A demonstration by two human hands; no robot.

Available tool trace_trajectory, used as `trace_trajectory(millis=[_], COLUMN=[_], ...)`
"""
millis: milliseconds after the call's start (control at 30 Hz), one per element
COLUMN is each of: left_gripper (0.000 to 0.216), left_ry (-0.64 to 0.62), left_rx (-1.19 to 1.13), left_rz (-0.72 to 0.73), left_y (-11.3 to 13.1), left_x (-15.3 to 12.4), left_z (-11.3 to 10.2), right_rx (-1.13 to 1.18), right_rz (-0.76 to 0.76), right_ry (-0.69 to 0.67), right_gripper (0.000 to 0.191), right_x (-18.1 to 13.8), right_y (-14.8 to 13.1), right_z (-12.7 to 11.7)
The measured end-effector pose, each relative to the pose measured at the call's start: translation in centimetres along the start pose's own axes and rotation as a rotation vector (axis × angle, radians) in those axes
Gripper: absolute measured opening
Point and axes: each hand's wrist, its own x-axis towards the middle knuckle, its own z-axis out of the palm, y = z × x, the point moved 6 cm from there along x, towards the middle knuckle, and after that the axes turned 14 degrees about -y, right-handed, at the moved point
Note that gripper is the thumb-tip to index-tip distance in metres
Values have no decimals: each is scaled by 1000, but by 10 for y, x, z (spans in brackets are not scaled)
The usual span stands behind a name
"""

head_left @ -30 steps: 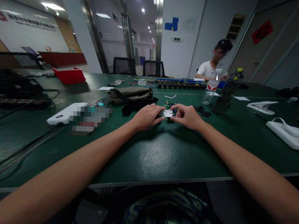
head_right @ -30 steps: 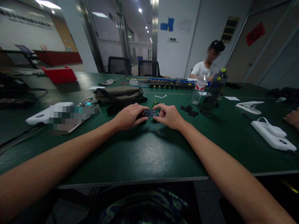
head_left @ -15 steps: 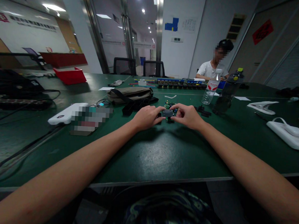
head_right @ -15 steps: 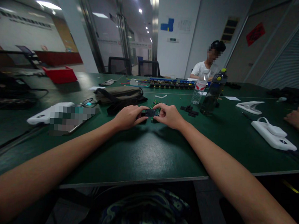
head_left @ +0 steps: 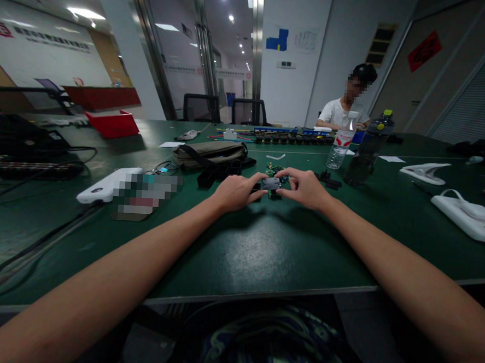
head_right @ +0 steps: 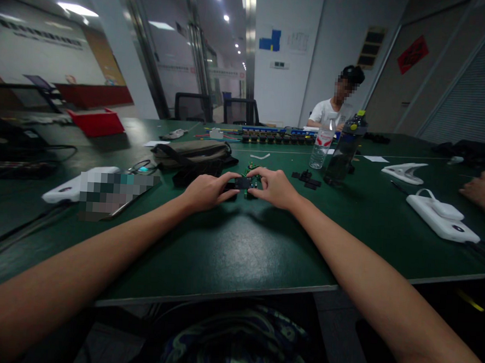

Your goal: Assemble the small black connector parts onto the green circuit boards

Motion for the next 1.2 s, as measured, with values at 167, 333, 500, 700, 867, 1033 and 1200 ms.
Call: trace_trajectory(millis=[167,333,500,700,867,1033,1200], left_gripper=[49,50,51,51,51,50,49], left_ry=[8,-4,-24,-16,0,0,-1], left_rx=[-14,-25,-20,-17,-16,-36,-39], left_rz=[6,11,1,-6,7,4,4], left_y=[0,0,1,1,1,0,0], left_x=[0,0,0,-1,-1,-1,-1], left_z=[1,1,0,0,-1,1,1], right_rx=[-10,-12,-25,-25,-17,-17,-20], right_rz=[2,-3,-8,-6,-14,-10,0], right_ry=[-3,-3,-5,-7,-15,-18,-19], right_gripper=[31,31,30,30,29,30,31], right_x=[0,0,0,0,0,1,1], right_y=[1,1,1,1,1,0,0], right_z=[0,0,1,1,1,1,1])
